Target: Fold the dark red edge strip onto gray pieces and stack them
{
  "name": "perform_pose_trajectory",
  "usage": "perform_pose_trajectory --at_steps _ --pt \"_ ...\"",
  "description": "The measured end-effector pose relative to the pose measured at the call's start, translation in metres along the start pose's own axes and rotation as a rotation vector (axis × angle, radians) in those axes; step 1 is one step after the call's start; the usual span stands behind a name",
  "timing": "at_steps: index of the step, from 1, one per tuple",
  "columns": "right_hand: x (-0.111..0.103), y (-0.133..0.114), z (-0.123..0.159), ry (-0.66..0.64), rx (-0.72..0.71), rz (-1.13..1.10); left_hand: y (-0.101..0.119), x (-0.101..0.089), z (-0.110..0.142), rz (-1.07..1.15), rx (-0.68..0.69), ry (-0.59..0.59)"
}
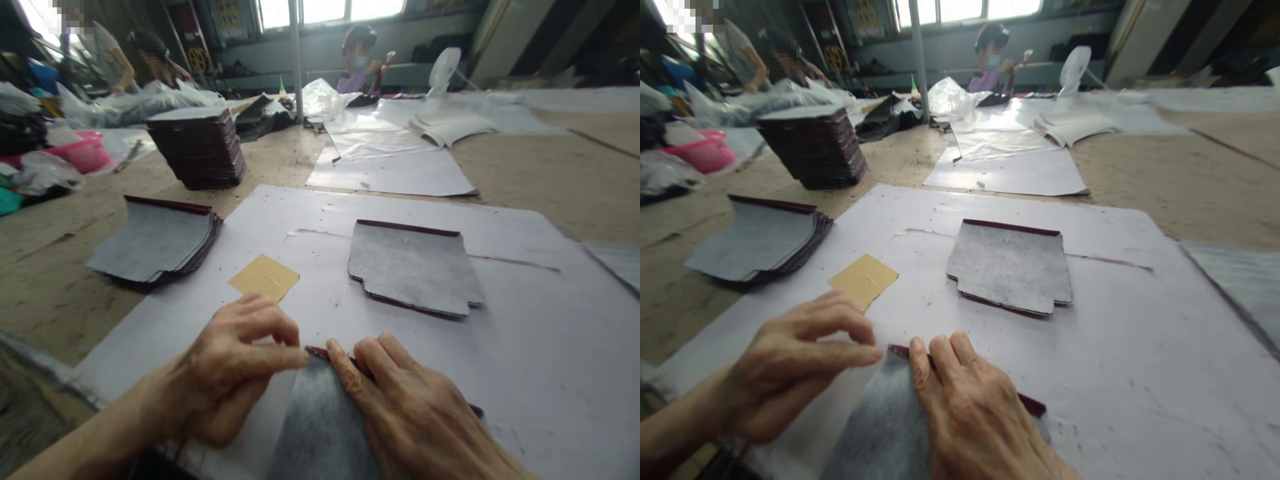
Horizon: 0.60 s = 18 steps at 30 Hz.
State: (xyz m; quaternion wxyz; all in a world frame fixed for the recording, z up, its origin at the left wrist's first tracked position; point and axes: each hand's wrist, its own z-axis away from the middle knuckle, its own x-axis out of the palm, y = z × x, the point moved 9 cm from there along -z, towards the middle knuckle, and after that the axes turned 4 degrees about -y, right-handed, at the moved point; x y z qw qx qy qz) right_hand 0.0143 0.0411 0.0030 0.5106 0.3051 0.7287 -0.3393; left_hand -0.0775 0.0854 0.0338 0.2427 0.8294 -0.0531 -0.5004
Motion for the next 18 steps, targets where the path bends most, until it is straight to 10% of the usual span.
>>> perform_pose_trajectory --at_steps 18 --pt "0.007 -0.002 -0.009 -0.108 0.053 0.091 0.026 0.027 0.036 -0.378 -0.082 0.258"
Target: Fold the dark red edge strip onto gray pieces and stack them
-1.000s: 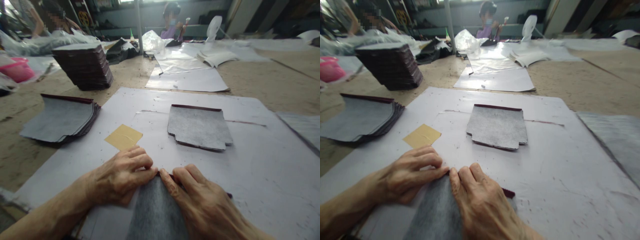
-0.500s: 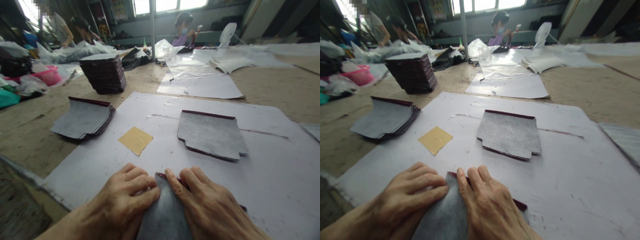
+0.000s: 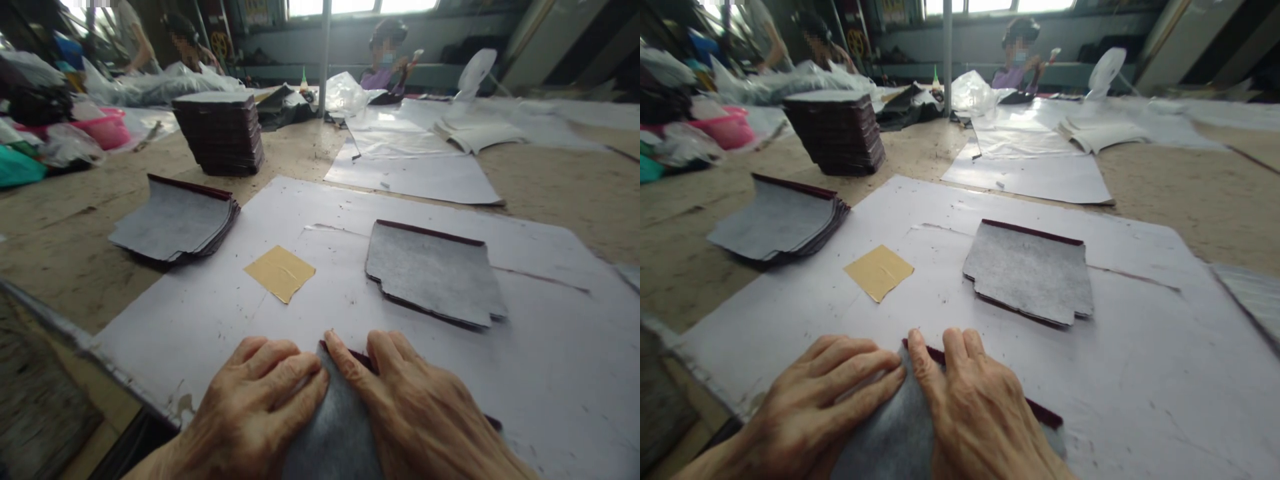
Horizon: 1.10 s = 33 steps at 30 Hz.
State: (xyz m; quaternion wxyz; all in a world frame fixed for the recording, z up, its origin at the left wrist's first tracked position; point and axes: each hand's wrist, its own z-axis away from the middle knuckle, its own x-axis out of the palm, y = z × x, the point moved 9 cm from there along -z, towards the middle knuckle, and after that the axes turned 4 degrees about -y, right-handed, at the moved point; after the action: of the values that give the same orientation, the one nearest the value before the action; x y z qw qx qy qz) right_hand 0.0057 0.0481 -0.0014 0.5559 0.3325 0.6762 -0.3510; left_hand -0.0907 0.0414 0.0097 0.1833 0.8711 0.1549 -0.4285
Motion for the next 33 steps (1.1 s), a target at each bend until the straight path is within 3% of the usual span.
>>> perform_pose_trajectory --at_steps 13,21,26,30,33 --pt "-0.005 -0.006 -0.002 0.062 -0.036 0.117 0.002 0.002 0.003 -0.081 0.001 -0.028" --pt "-0.003 -0.008 -0.006 0.06 -0.006 0.17 0.001 0.003 0.001 -0.009 -0.014 -0.045" --pt "-0.005 -0.004 -0.005 0.029 0.024 0.052 0.001 0.003 0.002 0.042 -0.043 -0.107" --pt "-0.022 0.014 0.006 0.173 0.068 -0.18 -0.001 0.002 -0.001 0.058 -0.085 -0.148" --pt "-0.028 0.03 0.013 0.24 0.148 -0.206 -0.004 0.001 -0.003 0.122 -0.129 -0.155"
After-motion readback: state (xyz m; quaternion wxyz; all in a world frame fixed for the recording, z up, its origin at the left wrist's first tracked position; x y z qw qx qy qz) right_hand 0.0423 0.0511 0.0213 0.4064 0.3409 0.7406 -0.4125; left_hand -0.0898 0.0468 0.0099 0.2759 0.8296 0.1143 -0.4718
